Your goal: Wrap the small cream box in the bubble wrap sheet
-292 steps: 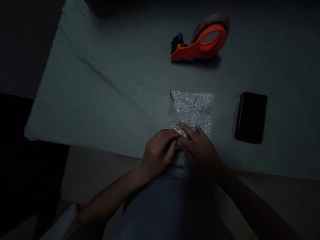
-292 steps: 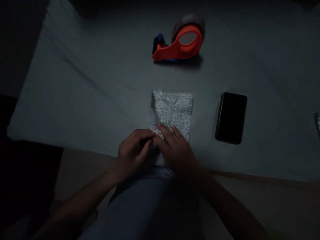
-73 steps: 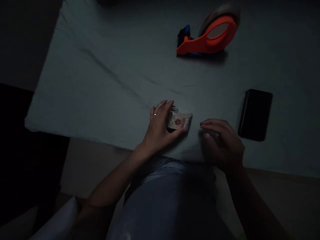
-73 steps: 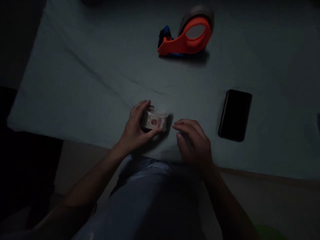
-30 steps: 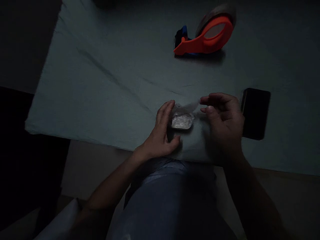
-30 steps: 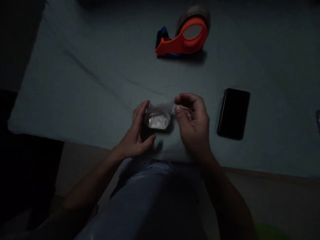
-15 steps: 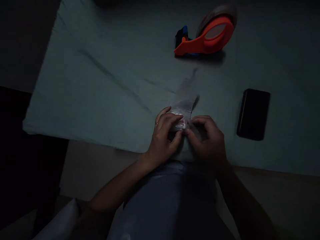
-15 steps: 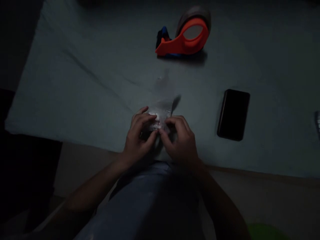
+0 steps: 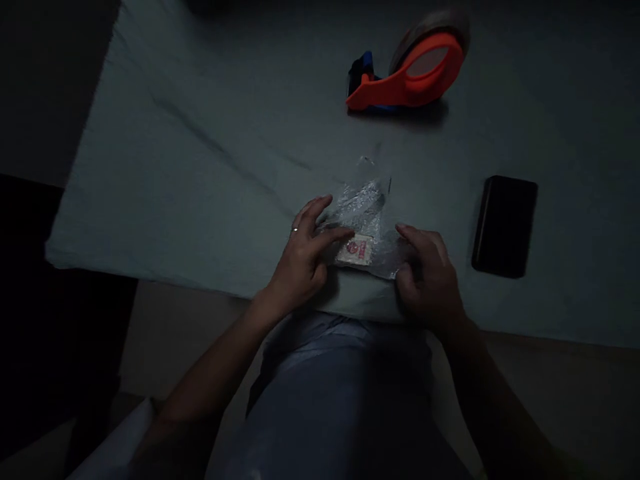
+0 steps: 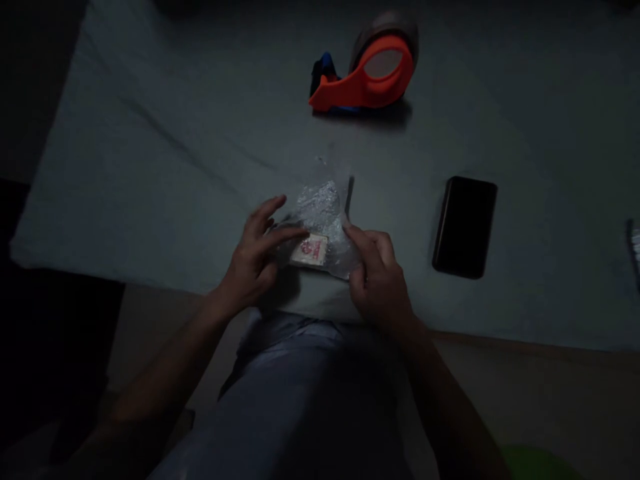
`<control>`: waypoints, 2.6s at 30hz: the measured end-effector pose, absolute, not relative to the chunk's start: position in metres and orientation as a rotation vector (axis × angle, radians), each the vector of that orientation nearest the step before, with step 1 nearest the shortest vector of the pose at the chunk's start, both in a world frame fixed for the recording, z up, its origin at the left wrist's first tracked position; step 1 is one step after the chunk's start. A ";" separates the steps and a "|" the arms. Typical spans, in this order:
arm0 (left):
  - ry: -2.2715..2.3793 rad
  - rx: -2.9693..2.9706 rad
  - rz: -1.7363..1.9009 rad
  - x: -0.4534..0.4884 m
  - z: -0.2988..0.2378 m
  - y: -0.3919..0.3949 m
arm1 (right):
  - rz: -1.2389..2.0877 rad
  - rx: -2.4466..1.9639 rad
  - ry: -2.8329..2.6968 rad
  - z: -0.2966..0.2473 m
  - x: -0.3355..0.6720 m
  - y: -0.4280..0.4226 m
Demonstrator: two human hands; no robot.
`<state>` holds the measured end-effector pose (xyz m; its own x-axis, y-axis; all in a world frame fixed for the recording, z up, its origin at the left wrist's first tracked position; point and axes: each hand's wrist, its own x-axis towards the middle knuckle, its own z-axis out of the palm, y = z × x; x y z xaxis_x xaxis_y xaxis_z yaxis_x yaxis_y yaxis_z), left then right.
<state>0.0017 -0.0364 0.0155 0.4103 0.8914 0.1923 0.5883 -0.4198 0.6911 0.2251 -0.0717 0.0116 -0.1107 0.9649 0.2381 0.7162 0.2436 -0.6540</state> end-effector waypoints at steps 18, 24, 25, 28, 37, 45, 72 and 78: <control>1.558 2.061 0.648 -0.011 -0.006 -0.020 | 0.612 -1.782 -1.832 0.015 0.234 -0.051; 1.497 2.188 0.766 0.003 0.014 0.019 | 0.583 -1.619 -1.903 0.028 0.225 -0.021; 1.492 2.209 0.771 0.006 0.013 0.028 | 0.582 -1.598 -1.921 0.030 0.223 -0.015; 1.528 2.255 0.780 0.009 0.004 0.050 | 0.562 -1.611 -1.945 0.030 0.220 -0.003; 1.633 2.243 0.637 -0.003 -0.029 0.056 | 0.432 -1.859 -1.980 0.005 0.236 -0.006; 1.418 2.220 0.625 -0.011 0.016 0.015 | 0.552 -1.547 -2.066 0.025 0.243 -0.028; 0.848 2.606 0.017 0.035 0.024 -0.103 | 0.527 -1.276 -2.239 0.031 0.208 -0.059; 0.828 2.625 -0.005 0.032 0.018 -0.107 | 0.543 -1.357 -2.079 0.026 0.211 -0.053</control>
